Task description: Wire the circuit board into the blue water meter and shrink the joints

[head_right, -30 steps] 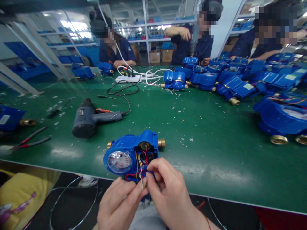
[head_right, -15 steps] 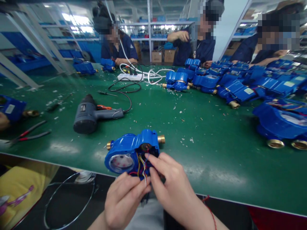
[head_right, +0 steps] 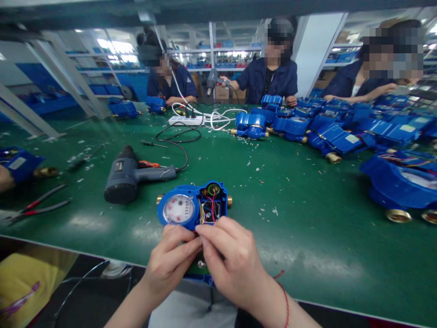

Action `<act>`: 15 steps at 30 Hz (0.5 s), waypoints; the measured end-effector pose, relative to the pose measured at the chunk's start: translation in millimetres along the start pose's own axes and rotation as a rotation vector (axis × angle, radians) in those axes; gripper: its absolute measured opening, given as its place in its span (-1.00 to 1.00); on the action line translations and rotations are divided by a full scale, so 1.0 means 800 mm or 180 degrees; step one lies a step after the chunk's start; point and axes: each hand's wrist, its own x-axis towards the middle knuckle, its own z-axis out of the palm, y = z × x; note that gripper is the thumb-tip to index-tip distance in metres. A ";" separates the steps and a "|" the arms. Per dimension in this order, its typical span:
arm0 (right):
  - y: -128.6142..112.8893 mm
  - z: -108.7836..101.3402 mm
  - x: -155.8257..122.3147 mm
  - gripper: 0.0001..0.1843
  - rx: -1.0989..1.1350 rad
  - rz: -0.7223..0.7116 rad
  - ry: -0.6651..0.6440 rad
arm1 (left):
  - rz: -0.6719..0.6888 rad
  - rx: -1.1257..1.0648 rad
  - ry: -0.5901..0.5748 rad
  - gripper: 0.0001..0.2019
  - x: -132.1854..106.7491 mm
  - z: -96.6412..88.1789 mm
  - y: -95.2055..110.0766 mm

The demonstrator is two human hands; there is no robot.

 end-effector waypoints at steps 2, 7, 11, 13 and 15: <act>-0.002 0.003 0.001 -0.70 -0.0252 0.0001 -0.0368 | -0.0007 0.0055 -0.0134 -0.72 0.004 -0.001 0.004; 0.012 0.006 0.005 -0.77 -0.0536 0.0463 -0.0287 | 0.0003 0.0083 -0.0364 -0.79 0.005 -0.004 0.006; 0.016 0.002 0.007 -0.74 -0.0019 0.0895 -0.0436 | 0.0013 0.0100 -0.0397 -0.80 0.006 -0.007 0.007; 0.014 0.000 0.012 -0.63 0.0408 0.1359 -0.0712 | 0.0043 0.0124 -0.0488 -0.81 0.008 -0.007 0.008; 0.011 -0.001 0.018 -0.62 0.0612 0.1825 -0.1007 | 0.0106 0.0168 -0.0586 -0.80 0.010 -0.005 0.010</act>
